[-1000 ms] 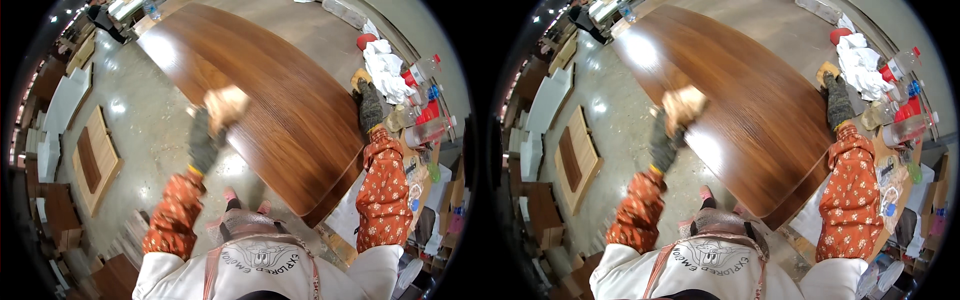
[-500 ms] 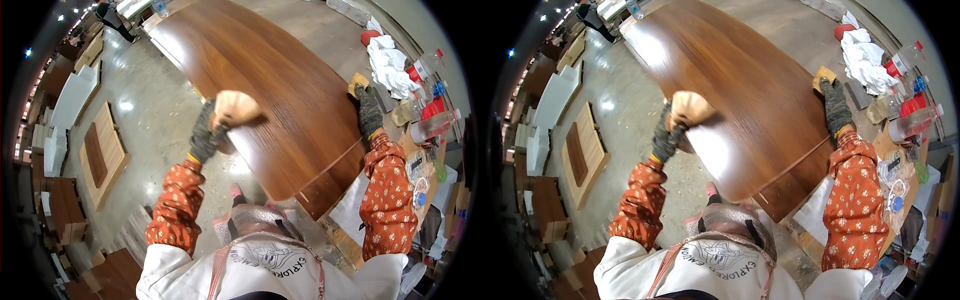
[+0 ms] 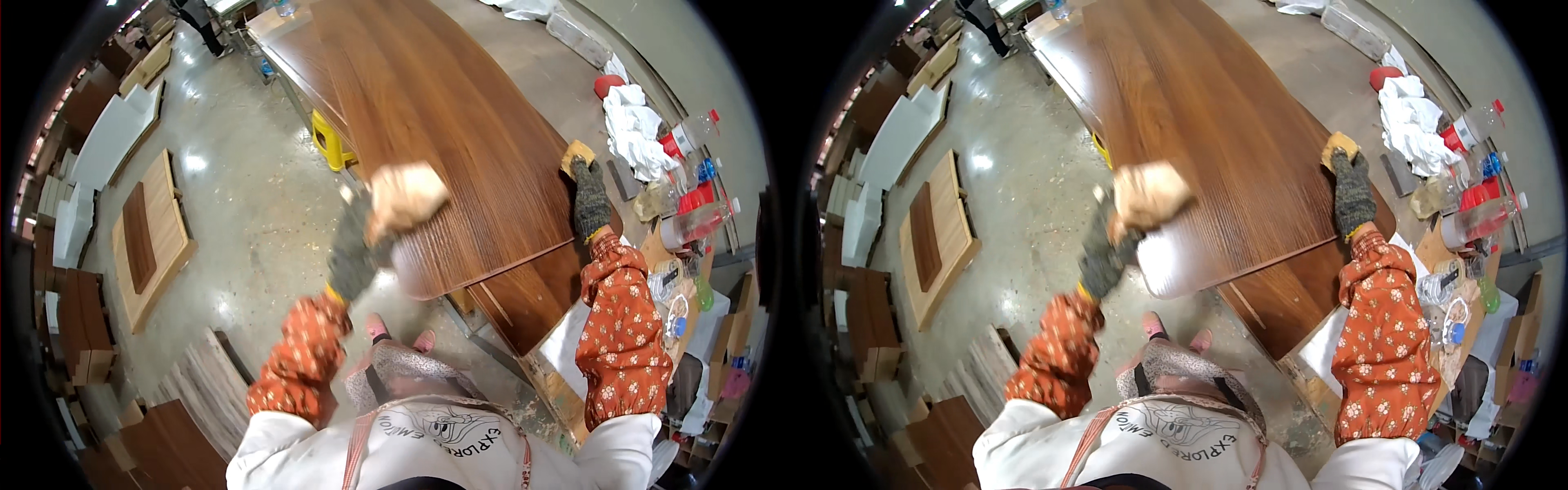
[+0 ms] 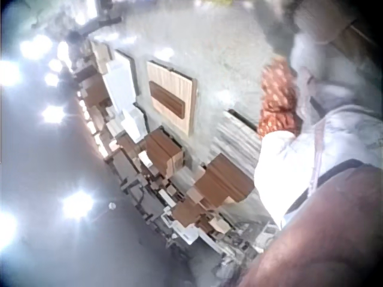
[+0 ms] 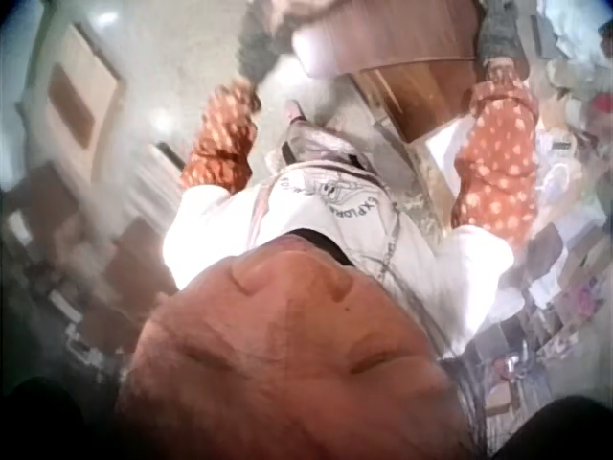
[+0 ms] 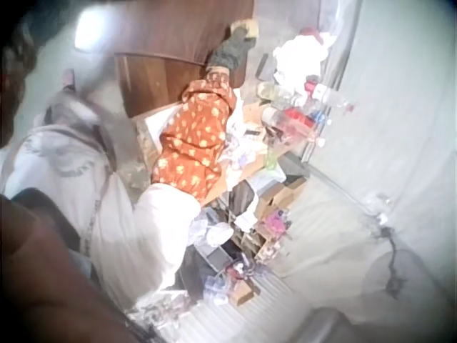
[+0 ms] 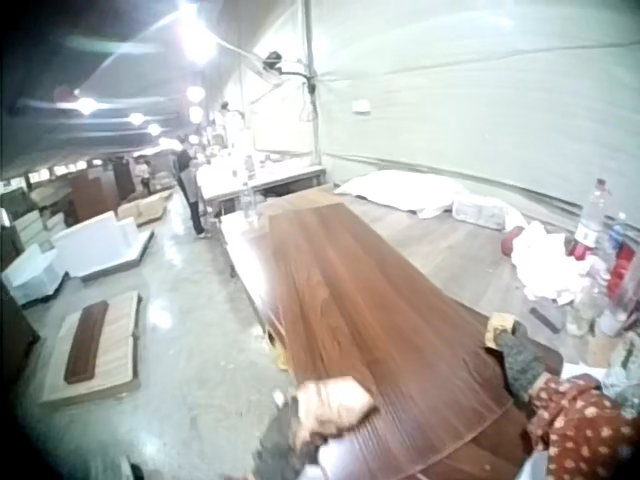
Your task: The person applies a finishing product to a wooden panel using a small block and a cloth, wiping the surface repeatedly to distribute the liquid.
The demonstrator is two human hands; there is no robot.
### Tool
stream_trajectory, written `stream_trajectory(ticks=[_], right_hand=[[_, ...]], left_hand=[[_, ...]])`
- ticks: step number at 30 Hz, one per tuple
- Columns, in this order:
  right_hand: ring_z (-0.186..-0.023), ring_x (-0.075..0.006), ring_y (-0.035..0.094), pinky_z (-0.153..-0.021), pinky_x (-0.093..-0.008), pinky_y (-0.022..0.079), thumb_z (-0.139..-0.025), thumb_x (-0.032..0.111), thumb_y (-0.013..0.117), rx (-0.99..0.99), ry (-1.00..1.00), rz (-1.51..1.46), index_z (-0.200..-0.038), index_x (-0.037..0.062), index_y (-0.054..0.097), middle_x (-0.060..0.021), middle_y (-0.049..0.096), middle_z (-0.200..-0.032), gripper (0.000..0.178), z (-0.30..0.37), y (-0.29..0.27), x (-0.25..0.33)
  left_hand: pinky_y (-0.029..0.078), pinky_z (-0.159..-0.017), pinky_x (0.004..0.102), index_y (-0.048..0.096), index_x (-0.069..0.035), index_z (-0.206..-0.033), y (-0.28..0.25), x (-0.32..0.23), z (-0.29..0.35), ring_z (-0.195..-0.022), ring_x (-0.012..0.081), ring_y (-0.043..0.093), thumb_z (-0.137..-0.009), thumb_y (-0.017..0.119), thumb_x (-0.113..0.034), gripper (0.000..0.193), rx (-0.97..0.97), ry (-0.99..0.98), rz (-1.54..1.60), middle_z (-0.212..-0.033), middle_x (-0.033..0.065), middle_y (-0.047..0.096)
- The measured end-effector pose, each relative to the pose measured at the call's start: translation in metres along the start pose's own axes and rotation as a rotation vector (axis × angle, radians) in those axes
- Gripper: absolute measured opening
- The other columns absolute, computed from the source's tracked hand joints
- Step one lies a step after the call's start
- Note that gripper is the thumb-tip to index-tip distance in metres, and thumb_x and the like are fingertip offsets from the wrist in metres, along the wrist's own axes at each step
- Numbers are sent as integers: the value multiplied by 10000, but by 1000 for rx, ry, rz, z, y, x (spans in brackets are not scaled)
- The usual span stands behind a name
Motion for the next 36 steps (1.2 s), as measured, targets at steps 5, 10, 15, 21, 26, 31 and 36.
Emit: stream_trajectory(ticks=[5,10,15,21,26,31,36], right_hand=[[-1135,-266,468,-1001,-341,331,-882,505,530,18,2,-63,-1345,9,380,-157,493,-1260,695,-10,-11,-21],[-1107,-211,466,-996,-305,324,-897,447,545,35,-3,-119,-1317,6,419,-100,511,-1228,622,-3,-4,-11],[-1259,-267,395,-1071,-315,272,-928,96,443,35,-153,343,-1338,37,426,-142,468,-1334,415,-1,-12,-8],[-1193,-236,438,-1036,-310,301,-929,226,477,34,-87,53,-1302,10,451,-128,494,-1290,431,4,-4,9],[-1093,-215,476,-986,-317,338,-892,420,562,-11,-1,-188,-1313,-12,417,-112,518,-1233,620,-21,-14,-30],[-1067,-225,495,-974,-311,351,-912,395,531,1,22,-109,-1251,-24,487,-131,551,-1185,540,-15,-9,-29],[-1135,-225,496,-1019,-301,341,-984,135,370,138,-222,-63,-1285,12,477,-135,512,-1265,342,-4,5,-37]], left_hand=[[203,-1114,475,511,-32,-1275,-6,-31,22,-1339,357,317,-839,625,-294,521,72,-6,36,-1372,185,444],[344,-1025,461,608,-61,-1064,-20,85,-65,-1126,349,514,-872,566,-261,280,-34,70,-133,-1065,167,604],[369,-976,438,526,-7,-1198,-20,146,-132,-1115,423,473,-877,542,-452,548,37,-395,-244,-1159,252,545],[331,-1054,399,470,-21,-1288,9,43,-13,-1236,323,433,-867,629,-249,504,27,-25,-34,-1327,183,459],[256,-1109,454,447,-89,-1331,14,-105,66,-1277,305,412,-859,608,-381,578,15,-209,228,-1324,131,491],[366,-1032,433,454,-61,-1317,14,-87,46,-1252,342,435,-884,587,-309,517,-88,-19,16,-1343,175,458],[409,-991,398,465,-16,-1286,7,-3,47,-1186,314,489,-867,600,-203,478,-45,-620,384,-1298,189,486]])
Point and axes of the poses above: each hand's wrist, its own z-axis away from the middle knuckle, its own y-axis out of the palm, x = y × z, the point moved 6 cm from there along -z, towards the middle knuckle
